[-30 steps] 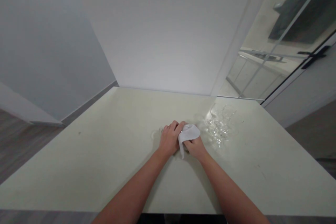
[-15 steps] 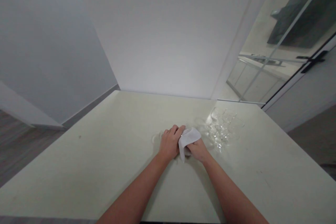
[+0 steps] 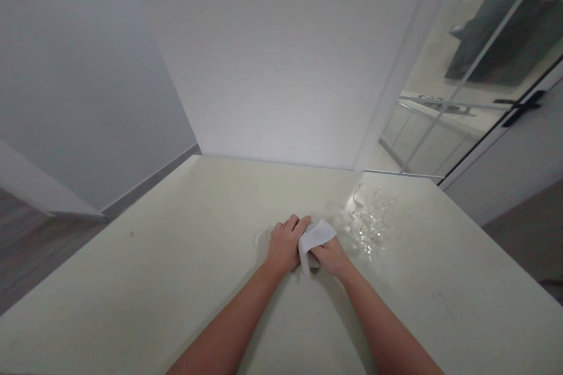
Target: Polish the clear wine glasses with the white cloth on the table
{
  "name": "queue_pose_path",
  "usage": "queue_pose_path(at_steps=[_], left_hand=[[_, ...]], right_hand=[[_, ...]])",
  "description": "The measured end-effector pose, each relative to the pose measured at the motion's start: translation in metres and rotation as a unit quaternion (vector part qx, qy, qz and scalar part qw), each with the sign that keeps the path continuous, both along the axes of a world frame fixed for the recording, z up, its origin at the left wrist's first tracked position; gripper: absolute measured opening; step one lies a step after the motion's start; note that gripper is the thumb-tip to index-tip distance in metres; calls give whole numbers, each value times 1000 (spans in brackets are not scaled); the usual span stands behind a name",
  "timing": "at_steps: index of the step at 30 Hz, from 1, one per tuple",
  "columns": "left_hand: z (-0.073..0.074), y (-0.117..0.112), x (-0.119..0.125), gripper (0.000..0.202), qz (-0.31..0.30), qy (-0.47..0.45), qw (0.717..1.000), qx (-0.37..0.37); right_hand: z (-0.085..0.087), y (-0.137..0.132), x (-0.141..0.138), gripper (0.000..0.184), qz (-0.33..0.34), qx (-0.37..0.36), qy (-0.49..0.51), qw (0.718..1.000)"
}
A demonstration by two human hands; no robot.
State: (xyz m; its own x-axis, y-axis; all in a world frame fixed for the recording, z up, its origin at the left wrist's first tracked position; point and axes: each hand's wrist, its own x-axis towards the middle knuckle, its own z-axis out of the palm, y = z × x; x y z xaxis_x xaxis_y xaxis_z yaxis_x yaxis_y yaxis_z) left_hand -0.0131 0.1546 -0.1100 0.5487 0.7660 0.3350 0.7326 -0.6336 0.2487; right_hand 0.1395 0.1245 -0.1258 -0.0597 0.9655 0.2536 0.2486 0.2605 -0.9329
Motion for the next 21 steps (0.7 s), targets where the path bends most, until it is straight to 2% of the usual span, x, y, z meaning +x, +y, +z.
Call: queue_pose_path(at_steps=[3,7,10,13,18,21], left_hand=[[0,-1,0,46,-2,-1,1000,-2],[2,-1,2,47,4,0,1000,-26],[3,-1,3,50,1,-10,999,-36],[3,-1,3,50,-2,-24,999,-40],[2,-3,2,58,3,-44,998,-50],[2,-3,1,60,1,-49,997,-60]], right_hand=[[5,0,0,13,22,-36,56,998],[8,0,-4,16,-7,-50,110,993],[6,1,-6,14,-29,-38,114,992],[0,1,-5,11,-50,-14,69,996],[-9,-2,1,17,-68,83,-82,991],[-12,-1,3,19,-57,76,-87,992]])
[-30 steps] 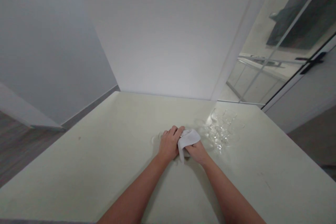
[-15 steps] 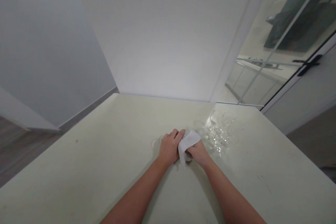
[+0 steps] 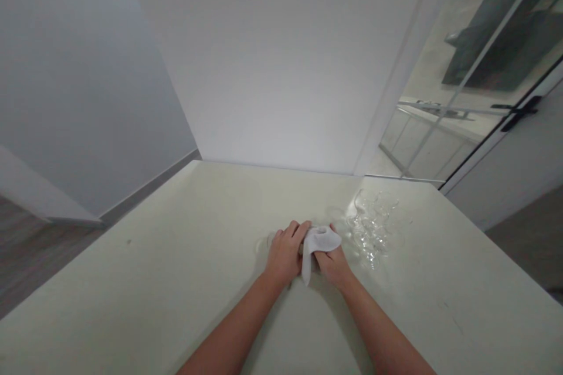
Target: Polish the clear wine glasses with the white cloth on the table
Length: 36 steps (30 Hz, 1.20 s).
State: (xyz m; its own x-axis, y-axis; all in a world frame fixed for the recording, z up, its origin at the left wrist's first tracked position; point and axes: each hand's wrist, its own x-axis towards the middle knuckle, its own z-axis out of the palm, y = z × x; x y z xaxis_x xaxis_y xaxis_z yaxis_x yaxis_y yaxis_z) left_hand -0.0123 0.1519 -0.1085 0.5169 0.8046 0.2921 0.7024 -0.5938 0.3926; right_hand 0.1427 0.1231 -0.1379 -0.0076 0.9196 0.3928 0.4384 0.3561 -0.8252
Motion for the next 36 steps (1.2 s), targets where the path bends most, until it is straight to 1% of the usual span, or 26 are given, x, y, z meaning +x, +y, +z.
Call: queue_pose_path(at_steps=[4,11,17,22,25,31,36], left_hand=[[-1,1,0,60,-3,1,1000,-8],[-2,2,-1,58,-1,7,1000,-17],[0,3,-2,58,-3,14,1000,-15],[-1,3,0,58,-4,7,1000,-24],[-2,3,0,56,-3,4,1000,-23],[-2,3,-2,56,-5,-8,999,-36],[-4,2,-1,58,-11,-22,999,-36]], right_hand=[[-1,2,0,16,10,-28,33,999],[5,2,-4,14,22,-34,46,998],[6,1,-6,15,37,-44,64,996],[5,0,-8,16,5,-44,89,995],[4,0,-9,16,-2,-42,90,995],[4,-2,-10,17,41,-33,80,995],[10,-2,-9,12,44,-33,105,993]])
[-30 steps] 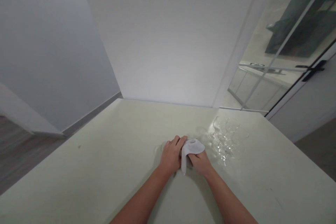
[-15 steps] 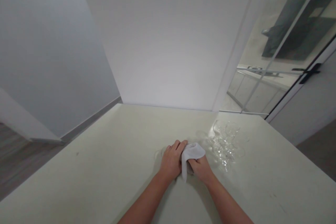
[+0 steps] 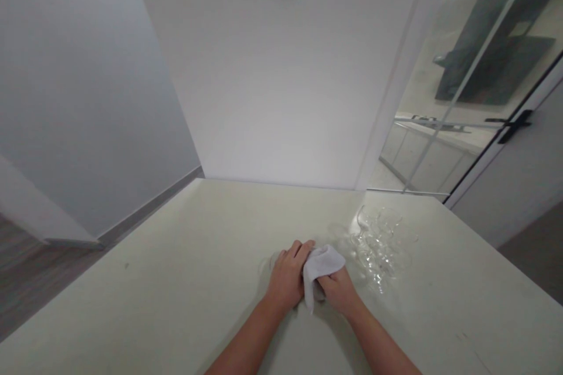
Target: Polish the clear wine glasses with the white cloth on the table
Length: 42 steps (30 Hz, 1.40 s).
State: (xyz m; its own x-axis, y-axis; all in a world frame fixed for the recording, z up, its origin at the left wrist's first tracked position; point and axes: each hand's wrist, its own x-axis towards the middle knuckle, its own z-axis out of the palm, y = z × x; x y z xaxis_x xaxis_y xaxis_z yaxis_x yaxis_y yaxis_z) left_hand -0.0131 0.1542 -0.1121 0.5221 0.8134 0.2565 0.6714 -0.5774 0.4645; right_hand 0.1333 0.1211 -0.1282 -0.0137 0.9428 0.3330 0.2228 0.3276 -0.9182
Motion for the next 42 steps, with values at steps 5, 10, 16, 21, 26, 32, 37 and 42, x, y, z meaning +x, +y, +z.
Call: queue_pose_path(at_steps=[5,10,16,21,26,32,37,42], left_hand=[[0,-2,2,54,7,13,1000,12],[-3,-3,1,53,14,28,999,26],[-5,0,1,56,-2,16,1000,16],[-3,0,3,57,-14,-13,1000,14],[-4,1,2,62,-10,-40,999,6],[-3,3,-3,60,-39,-69,997,-11],[-8,10,0,57,-8,-151,987,-47],[-6,15,3,60,58,-377,918,-111]], right_hand=[[0,0,2,13,1,-11,-8,1000],[-6,-2,5,14,-1,3,-44,999],[1,-1,3,13,3,-17,3,1000],[-2,1,1,13,-74,-14,55,996],[-11,1,5,17,-65,40,-10,997],[-4,1,8,21,-1,53,-92,994],[-9,2,6,22,-159,3,111,981],[-28,3,15,41,-220,-5,249,943]])
